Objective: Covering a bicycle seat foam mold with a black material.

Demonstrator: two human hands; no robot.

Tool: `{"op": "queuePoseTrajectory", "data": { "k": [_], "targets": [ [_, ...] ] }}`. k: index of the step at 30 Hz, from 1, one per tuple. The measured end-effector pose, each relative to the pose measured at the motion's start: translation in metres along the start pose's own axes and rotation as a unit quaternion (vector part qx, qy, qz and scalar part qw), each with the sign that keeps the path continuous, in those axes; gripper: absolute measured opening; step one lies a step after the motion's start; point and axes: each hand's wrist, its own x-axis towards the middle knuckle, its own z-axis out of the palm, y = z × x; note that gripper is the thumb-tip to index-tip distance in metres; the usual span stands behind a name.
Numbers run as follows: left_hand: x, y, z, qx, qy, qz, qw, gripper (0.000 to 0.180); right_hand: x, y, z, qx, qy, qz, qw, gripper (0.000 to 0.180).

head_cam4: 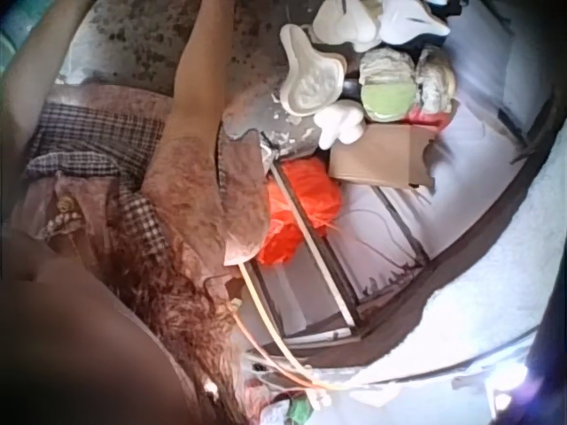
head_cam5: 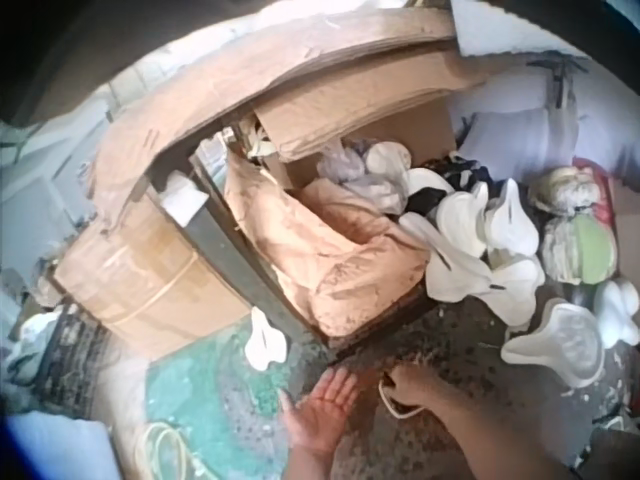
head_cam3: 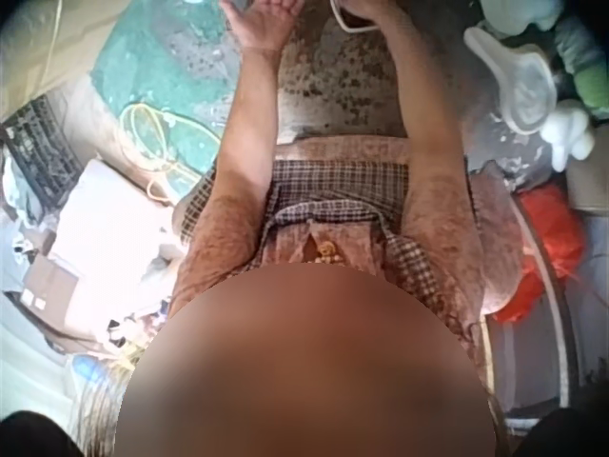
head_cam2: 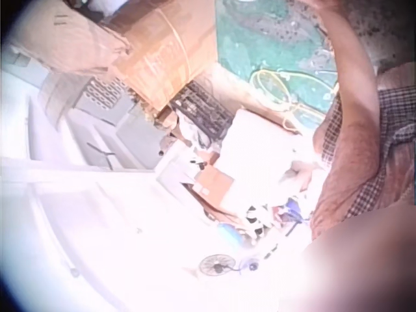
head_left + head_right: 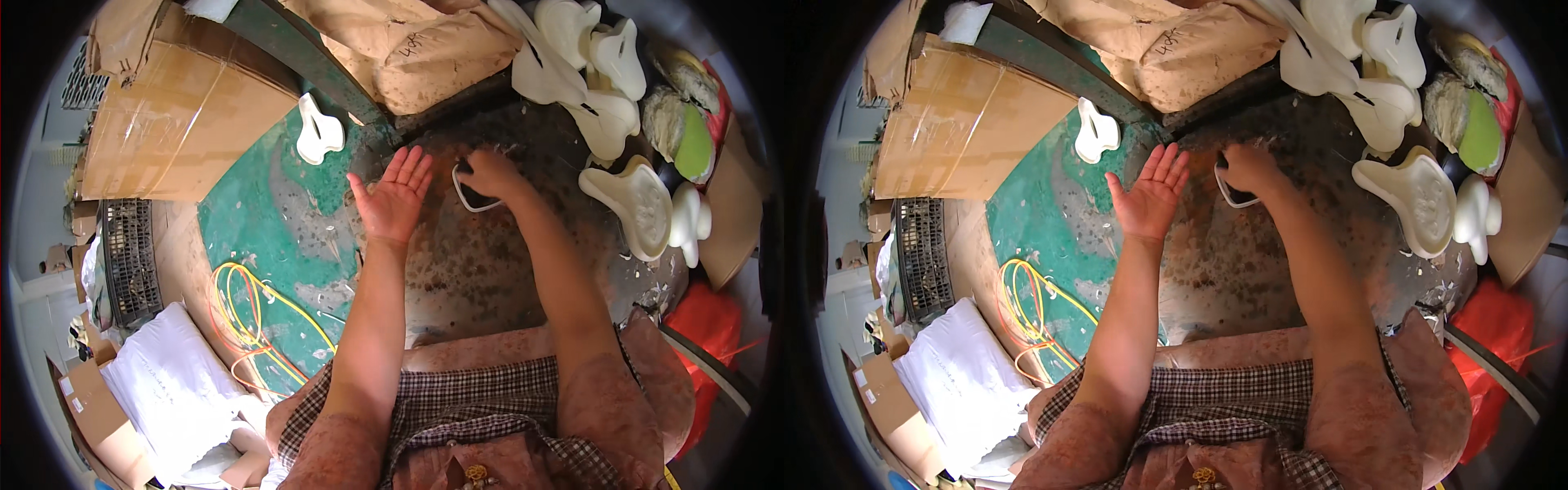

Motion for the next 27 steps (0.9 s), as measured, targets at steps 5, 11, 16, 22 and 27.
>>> {"op": "queuePoseTrajectory", "data": {
  "k": [5, 11, 16, 22, 27],
  "targets": [
    [0.003, -0.018, -0.013, -0.074, -0.105, 0.022, 0.991, 0.085, -0.018, -0.086, 0.028, 0.392, 0.080, -0.154, 0.903, 0.035],
    [-0.012, -0.065, 0.044, 0.037, 0.006, -0.065, 0.997, 0.066, 0.037, -0.064, 0.019, 0.265, 0.317, -0.152, 0.898, 0.034],
    [-0.001, -0.018, 0.011, 0.085, -0.054, 0.061, 0.993, 0.050, 0.032, -0.118, 0.069, 0.471, 0.215, -0.244, 0.820, 0.058],
    [-0.019, -0.029, 0.047, -0.061, -0.064, 0.004, 0.996, 0.047, 0.020, -0.110, 0.005, 0.944, 0.052, -0.104, 0.310, 0.076],
    [-0.036, -0.066, 0.067, 0.068, 0.166, -0.063, 0.982, 0.047, 0.066, -0.086, -0.012, 0.954, 0.152, 0.035, 0.258, 0.060]
  ]
}}
